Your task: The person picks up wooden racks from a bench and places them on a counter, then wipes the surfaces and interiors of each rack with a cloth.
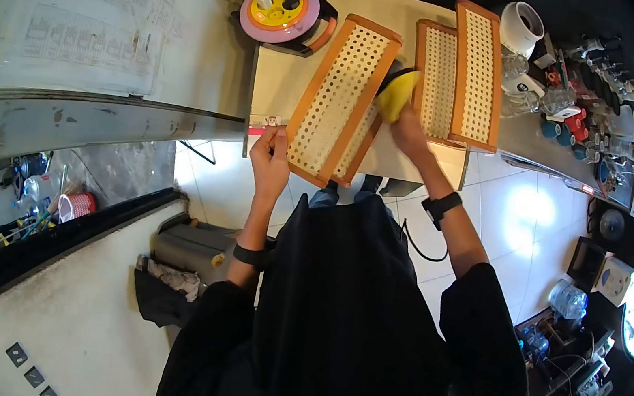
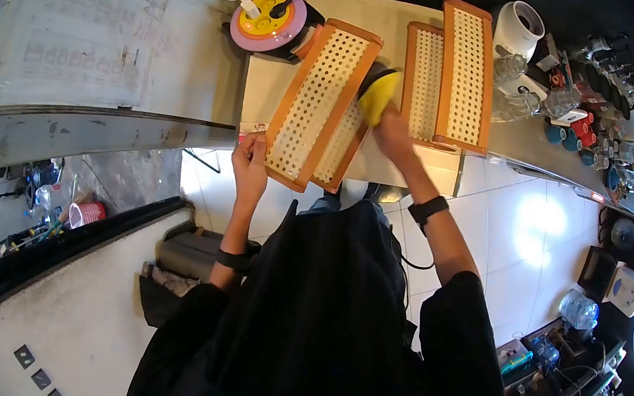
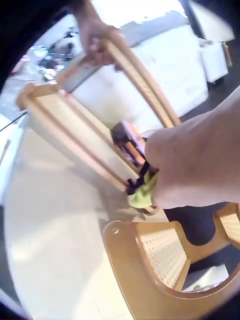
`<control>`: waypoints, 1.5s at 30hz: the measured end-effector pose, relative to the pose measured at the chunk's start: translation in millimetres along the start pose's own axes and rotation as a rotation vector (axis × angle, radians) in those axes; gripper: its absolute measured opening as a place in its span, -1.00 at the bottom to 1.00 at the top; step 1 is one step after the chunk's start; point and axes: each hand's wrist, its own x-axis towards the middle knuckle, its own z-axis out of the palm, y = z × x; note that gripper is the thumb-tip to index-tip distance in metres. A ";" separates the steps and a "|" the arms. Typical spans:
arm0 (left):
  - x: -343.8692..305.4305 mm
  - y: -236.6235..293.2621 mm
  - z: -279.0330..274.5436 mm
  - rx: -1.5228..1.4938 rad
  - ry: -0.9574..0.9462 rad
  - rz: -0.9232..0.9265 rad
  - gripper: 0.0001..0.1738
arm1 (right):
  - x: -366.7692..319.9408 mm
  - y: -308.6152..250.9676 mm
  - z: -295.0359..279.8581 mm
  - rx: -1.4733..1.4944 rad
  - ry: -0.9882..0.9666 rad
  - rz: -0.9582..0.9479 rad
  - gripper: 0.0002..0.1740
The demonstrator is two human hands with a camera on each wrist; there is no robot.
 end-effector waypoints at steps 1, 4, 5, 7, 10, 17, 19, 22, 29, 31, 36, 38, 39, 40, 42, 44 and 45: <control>-1.2 -0.2 1.6 0.011 0.004 0.025 -0.68 | -12.6 -0.2 6.8 -0.251 0.015 -0.276 -0.50; -2.1 -10.9 4.1 0.017 0.047 0.066 -0.68 | -64.2 -64.4 3.8 -0.363 -0.442 -0.303 -0.35; -3.7 -10.1 3.5 0.016 0.044 0.060 -0.68 | -81.3 -61.4 21.8 -0.310 -0.545 -0.398 -0.40; -3.2 -4.8 1.8 -0.050 0.009 0.009 -0.69 | -94.7 -64.7 37.8 -0.201 -0.530 -0.540 -0.50; -5.4 -2.6 0.5 -0.007 -0.024 0.050 -0.69 | -59.3 -47.4 29.8 -0.399 -0.534 -0.560 -0.52; -5.0 1.8 1.7 0.031 0.001 0.052 -0.69 | 27.3 9.1 30.6 -0.717 -0.414 -0.214 -0.71; -0.3 0.1 4.5 0.011 0.011 0.047 -0.70 | -2.6 -14.1 37.3 -0.884 -0.309 -0.631 -0.69; 0.2 0.6 1.5 0.006 0.028 0.049 -0.70 | -61.7 -66.2 9.4 -0.380 -0.504 -0.608 -0.51; -11.7 10.7 4.5 0.069 -0.017 0.019 -0.69 | -12.4 -6.0 -12.7 -0.461 -0.068 -0.319 -0.27; -9.8 3.8 2.6 0.064 -0.009 0.056 -0.69 | -10.0 -5.7 -8.3 -0.479 0.028 -0.317 -0.26; -5.0 5.8 2.2 0.009 0.005 0.050 -0.69 | -74.5 -33.5 15.5 -0.379 -0.314 -0.492 -0.41; -6.7 6.7 2.7 0.097 -0.012 0.062 -0.71 | -98.7 -52.4 8.1 -0.218 -0.507 -0.508 -0.45; -9.5 6.4 5.0 0.096 -0.013 0.065 -0.71 | -110.5 -49.4 14.0 -0.160 -0.485 -0.543 -0.47; -12.6 5.2 8.0 0.061 0.006 0.093 -0.71 | -115.8 -46.4 20.7 -0.101 -0.463 -0.581 -0.49; -11.0 -1.1 6.3 0.021 0.037 0.132 -0.71 | -96.9 -76.1 -12.5 0.108 -0.592 -0.337 -0.52; -9.4 -6.7 -1.3 0.052 -0.047 0.024 -0.70 | -76.6 -65.7 -17.6 0.366 -0.669 -0.028 -0.57; -10.9 -10.4 -1.5 0.052 -0.044 0.028 -0.70 | -73.4 -64.1 -15.4 0.764 -0.526 0.220 -0.59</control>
